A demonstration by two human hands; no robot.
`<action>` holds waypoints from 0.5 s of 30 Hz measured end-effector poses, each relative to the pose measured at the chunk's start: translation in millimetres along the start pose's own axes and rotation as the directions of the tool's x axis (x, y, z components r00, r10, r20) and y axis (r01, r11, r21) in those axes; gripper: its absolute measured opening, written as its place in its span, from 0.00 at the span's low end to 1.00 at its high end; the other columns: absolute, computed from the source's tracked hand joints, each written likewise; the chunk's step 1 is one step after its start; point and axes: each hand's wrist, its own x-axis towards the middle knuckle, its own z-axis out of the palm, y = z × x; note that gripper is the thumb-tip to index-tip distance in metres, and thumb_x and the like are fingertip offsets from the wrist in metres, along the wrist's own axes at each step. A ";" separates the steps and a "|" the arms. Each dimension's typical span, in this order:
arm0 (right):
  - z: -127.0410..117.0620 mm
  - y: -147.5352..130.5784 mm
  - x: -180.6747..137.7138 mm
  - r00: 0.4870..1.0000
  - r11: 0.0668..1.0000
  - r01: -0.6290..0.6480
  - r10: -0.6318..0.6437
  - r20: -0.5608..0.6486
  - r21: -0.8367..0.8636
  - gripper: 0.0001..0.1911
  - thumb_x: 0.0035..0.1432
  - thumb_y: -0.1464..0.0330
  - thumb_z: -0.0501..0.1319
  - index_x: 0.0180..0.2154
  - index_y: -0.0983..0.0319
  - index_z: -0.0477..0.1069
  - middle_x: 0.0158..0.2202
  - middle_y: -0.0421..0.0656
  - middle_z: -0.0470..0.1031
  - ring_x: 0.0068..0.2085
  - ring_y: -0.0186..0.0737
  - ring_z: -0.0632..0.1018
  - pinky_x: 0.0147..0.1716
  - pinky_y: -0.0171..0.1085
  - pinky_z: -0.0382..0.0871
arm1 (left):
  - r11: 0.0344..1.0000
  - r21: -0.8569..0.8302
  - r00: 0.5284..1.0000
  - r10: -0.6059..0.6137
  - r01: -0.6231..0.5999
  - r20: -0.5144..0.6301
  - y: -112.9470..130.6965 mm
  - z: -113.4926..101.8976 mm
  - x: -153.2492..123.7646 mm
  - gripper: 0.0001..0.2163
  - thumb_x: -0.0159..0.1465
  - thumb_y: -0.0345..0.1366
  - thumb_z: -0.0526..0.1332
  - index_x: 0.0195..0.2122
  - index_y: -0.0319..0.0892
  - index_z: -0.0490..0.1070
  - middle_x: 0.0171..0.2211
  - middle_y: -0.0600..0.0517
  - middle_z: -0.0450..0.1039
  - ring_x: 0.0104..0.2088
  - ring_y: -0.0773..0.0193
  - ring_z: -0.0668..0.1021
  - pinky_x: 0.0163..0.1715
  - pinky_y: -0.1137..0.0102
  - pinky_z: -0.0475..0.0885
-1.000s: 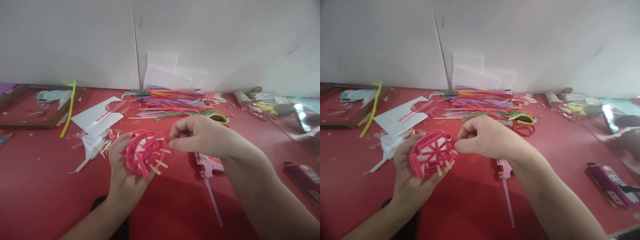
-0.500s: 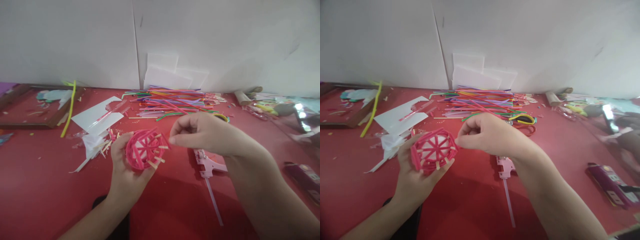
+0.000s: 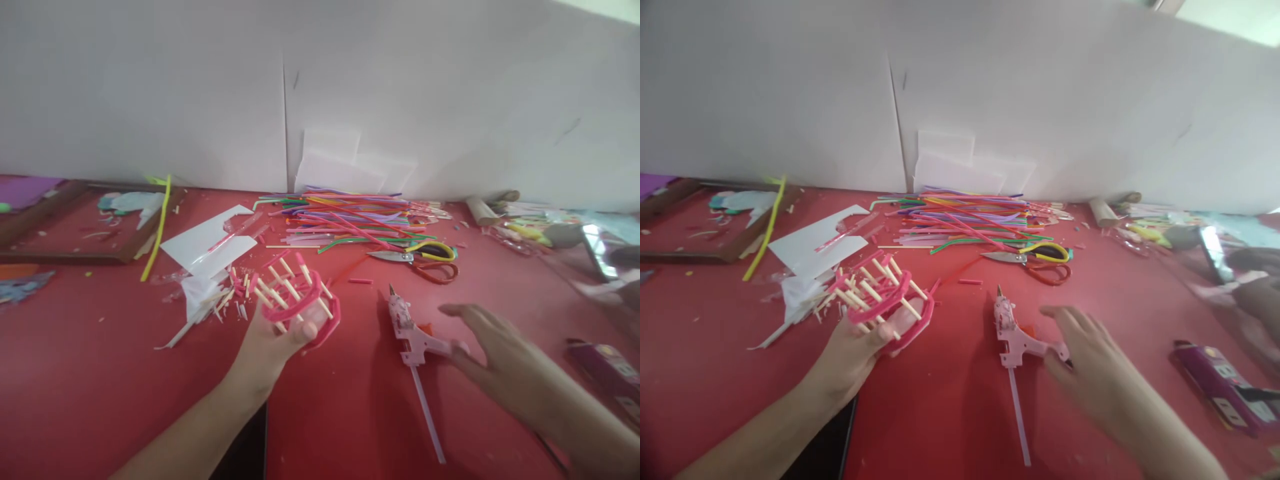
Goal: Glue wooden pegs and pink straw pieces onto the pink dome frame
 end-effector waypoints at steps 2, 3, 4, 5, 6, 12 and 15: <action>20.9 2.5 -22.9 1.000 1.000 -0.015 0.015 0.011 -0.009 0.23 0.54 0.69 0.55 0.52 0.58 0.71 0.52 0.50 0.78 0.52 0.55 0.79 0.50 0.53 0.75 | 0.999 -0.018 0.997 -0.045 0.046 0.062 2.8 -1.0 1.5 0.19 0.50 0.55 0.75 0.31 0.46 0.75 0.22 0.51 0.75 0.28 0.54 0.83 0.23 0.62 0.80; 30.9 1.3 -31.2 1.000 1.000 -0.005 0.005 0.001 -0.011 0.25 0.53 0.70 0.55 0.54 0.58 0.70 0.52 0.50 0.78 0.53 0.55 0.78 0.50 0.53 0.75 | 0.997 -0.029 0.995 -0.063 0.065 0.083 5.4 -0.4 1.6 0.19 0.51 0.55 0.74 0.27 0.46 0.74 0.21 0.52 0.73 0.24 0.57 0.81 0.20 0.64 0.79; 40.2 -0.9 -37.1 0.999 1.000 -0.021 0.021 -0.044 -0.008 0.26 0.54 0.71 0.54 0.56 0.58 0.69 0.52 0.51 0.77 0.54 0.56 0.78 0.51 0.54 0.74 | 0.996 -0.038 0.992 -0.076 0.080 0.098 8.2 0.5 1.2 0.19 0.52 0.55 0.73 0.24 0.46 0.73 0.21 0.51 0.74 0.23 0.58 0.80 0.19 0.65 0.78; 48.4 -3.6 -40.6 0.996 0.999 -0.034 0.034 -0.086 0.002 0.27 0.55 0.71 0.54 0.57 0.59 0.67 0.52 0.51 0.77 0.53 0.57 0.77 0.51 0.55 0.73 | 0.995 -0.047 0.991 -0.085 0.090 0.107 10.9 1.8 0.6 0.19 0.53 0.54 0.73 0.23 0.46 0.72 0.23 0.50 0.76 0.24 0.58 0.81 0.20 0.65 0.79; 55.1 -6.4 -42.0 0.991 0.999 -0.048 0.049 -0.124 0.013 0.27 0.56 0.71 0.53 0.58 0.59 0.66 0.51 0.51 0.77 0.53 0.57 0.77 0.52 0.56 0.72 | 0.994 -0.055 0.989 -0.089 0.096 0.117 13.1 3.1 -0.2 0.19 0.53 0.54 0.73 0.23 0.45 0.72 0.26 0.48 0.78 0.27 0.57 0.82 0.22 0.65 0.80; 45.3 -9.6 -29.6 0.955 0.995 0.000 0.029 -0.296 0.099 0.24 0.57 0.70 0.55 0.56 0.55 0.65 0.43 0.48 0.75 0.45 0.55 0.76 0.47 0.55 0.72 | 0.997 -0.023 0.993 -0.069 0.072 0.093 11.7 9.0 -4.8 0.21 0.56 0.45 0.73 0.48 0.48 0.73 0.47 0.44 0.82 0.49 0.47 0.84 0.43 0.55 0.83; 17.4 -3.4 -20.0 0.920 0.987 0.055 0.009 -0.392 0.152 0.23 0.57 0.65 0.58 0.55 0.55 0.65 0.45 0.50 0.75 0.45 0.56 0.77 0.44 0.54 0.72 | 1.000 -0.004 0.999 0.004 -0.004 0.048 9.0 12.0 -7.8 0.25 0.56 0.40 0.74 0.53 0.49 0.68 0.49 0.45 0.81 0.49 0.48 0.84 0.48 0.53 0.82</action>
